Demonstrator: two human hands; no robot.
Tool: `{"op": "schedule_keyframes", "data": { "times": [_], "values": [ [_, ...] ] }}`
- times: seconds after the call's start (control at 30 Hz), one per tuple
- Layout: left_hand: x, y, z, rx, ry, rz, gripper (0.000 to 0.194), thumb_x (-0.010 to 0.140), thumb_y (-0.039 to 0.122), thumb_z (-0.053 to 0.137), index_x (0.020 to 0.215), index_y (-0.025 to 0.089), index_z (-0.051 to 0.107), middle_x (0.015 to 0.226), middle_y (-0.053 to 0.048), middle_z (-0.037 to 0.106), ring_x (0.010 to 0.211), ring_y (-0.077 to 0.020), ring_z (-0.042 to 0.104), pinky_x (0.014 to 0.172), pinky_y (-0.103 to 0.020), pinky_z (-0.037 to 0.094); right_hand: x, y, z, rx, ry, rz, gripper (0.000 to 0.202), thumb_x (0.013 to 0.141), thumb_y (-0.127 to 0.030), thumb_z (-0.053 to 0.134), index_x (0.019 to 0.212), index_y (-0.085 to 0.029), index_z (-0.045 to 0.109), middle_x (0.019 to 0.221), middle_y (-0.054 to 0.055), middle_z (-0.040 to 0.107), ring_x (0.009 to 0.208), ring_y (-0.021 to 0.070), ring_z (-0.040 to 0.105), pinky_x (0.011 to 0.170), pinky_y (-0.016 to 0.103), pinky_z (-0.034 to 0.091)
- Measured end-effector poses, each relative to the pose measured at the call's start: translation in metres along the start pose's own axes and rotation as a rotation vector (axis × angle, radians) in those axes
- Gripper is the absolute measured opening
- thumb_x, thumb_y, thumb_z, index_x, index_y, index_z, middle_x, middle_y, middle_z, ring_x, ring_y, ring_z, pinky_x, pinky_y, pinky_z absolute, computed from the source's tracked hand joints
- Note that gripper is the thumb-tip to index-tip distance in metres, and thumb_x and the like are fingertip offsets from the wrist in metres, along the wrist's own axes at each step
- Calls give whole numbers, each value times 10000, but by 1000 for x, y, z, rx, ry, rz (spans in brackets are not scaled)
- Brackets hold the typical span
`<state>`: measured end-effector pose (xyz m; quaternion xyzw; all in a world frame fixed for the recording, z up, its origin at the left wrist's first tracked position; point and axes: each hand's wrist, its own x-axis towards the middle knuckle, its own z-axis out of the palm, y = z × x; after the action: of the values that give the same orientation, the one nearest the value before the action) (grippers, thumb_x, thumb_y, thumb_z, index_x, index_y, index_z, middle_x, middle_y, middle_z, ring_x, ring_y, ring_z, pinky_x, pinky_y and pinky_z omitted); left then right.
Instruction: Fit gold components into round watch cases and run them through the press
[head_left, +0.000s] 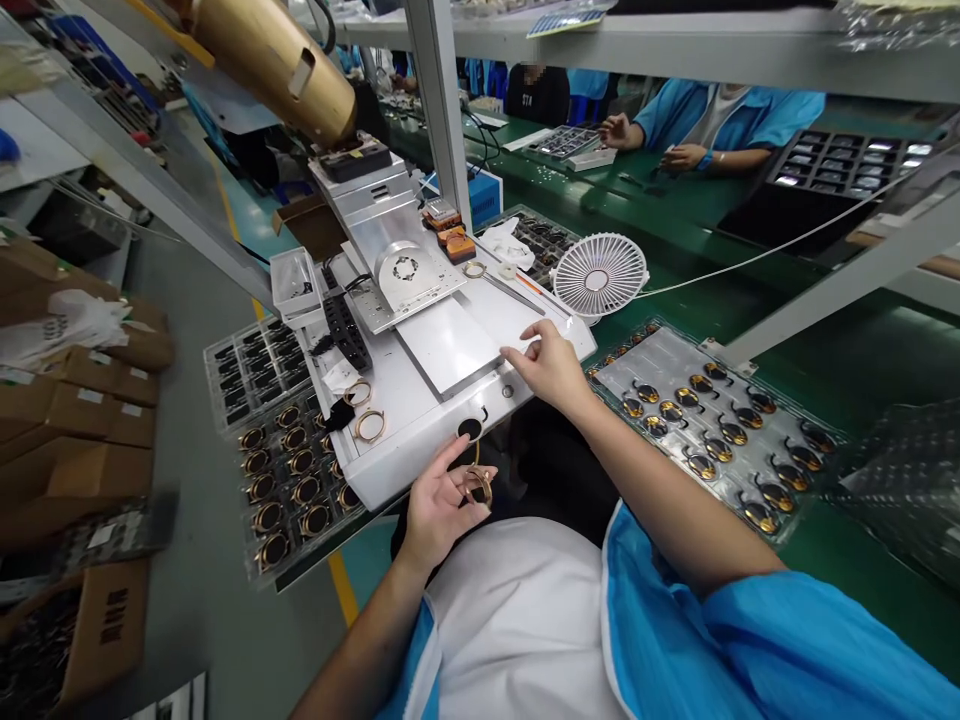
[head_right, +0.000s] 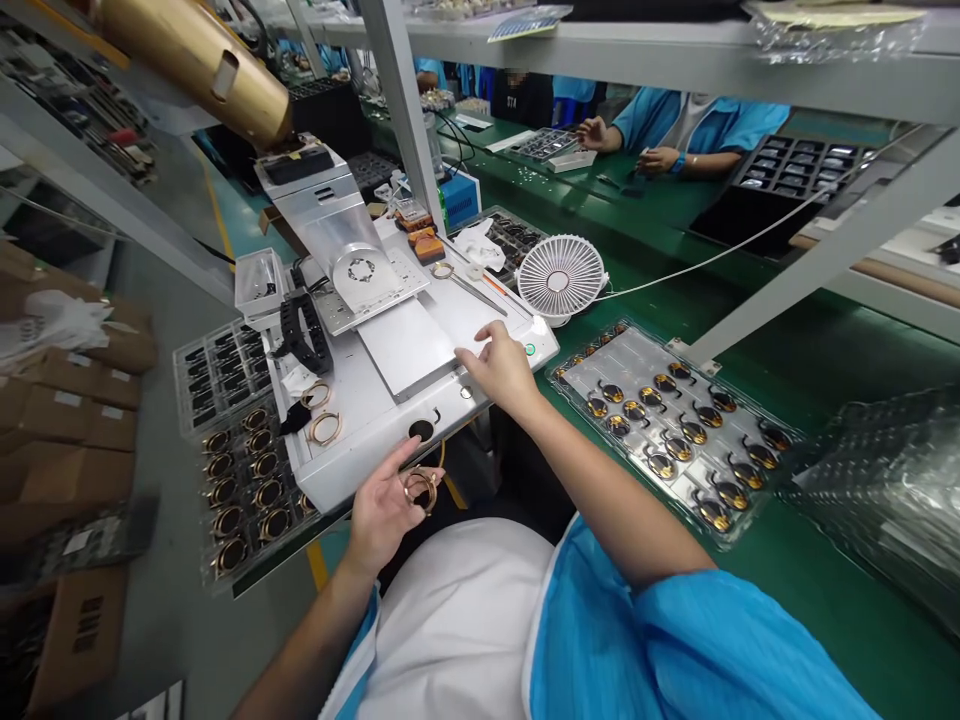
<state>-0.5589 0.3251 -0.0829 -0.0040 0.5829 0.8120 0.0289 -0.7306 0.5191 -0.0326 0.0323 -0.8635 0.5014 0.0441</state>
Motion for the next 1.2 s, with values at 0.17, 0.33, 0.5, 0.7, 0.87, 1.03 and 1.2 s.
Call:
{"op": "schedule_keyframes", "data": {
  "times": [0.17,0.33,0.5,0.7,0.87,1.03,1.2],
  "values": [
    [-2,-8,10,490,26,175,891,692,231,925,1500,262,551,1642,-193,377,1168,-354,722,1060,-505,573,-77,9,17,538,-411,73,446,811,-583,783,992,-191,673,918,74,748,822,226,717,713,352,590],
    [4,-8,16,625,-88,148,764,705,220,904,1422,230,643,1539,-182,534,1436,-439,514,1187,-548,461,-97,12,31,763,-361,202,479,767,-542,846,1073,-196,721,943,59,764,875,220,733,797,367,630],
    [4,-4,15,418,-150,165,780,666,180,937,1383,258,640,1690,-201,301,1079,-331,762,1004,-490,612,-87,13,17,789,-420,239,415,765,-511,849,1010,-190,752,782,14,735,643,157,678,629,311,610],
    [4,-7,8,440,-210,222,733,686,162,923,1352,233,627,1687,-232,311,1089,-324,765,989,-468,618,-89,13,8,727,-455,272,387,712,-476,894,895,-173,738,693,3,718,563,146,662,564,290,595],
    [8,0,7,683,-308,244,612,777,161,838,1357,248,661,1563,-172,540,1282,-354,673,1113,-495,536,-87,20,5,723,-512,249,387,658,-420,942,872,-162,747,740,23,753,633,175,716,635,318,623],
    [10,-2,2,630,-349,267,703,766,137,846,1414,266,606,1556,-185,544,1187,-325,732,1062,-474,575,-90,20,3,822,-500,306,452,650,-506,945,835,-150,738,718,24,753,598,145,698,614,288,608],
    [13,-9,1,178,-253,383,778,683,93,921,1373,270,607,1502,-174,598,1123,-285,762,970,-403,628,-93,14,-2,886,-503,395,445,607,-472,974,717,-150,688,594,-21,667,491,84,574,492,211,500]
  ]
}}
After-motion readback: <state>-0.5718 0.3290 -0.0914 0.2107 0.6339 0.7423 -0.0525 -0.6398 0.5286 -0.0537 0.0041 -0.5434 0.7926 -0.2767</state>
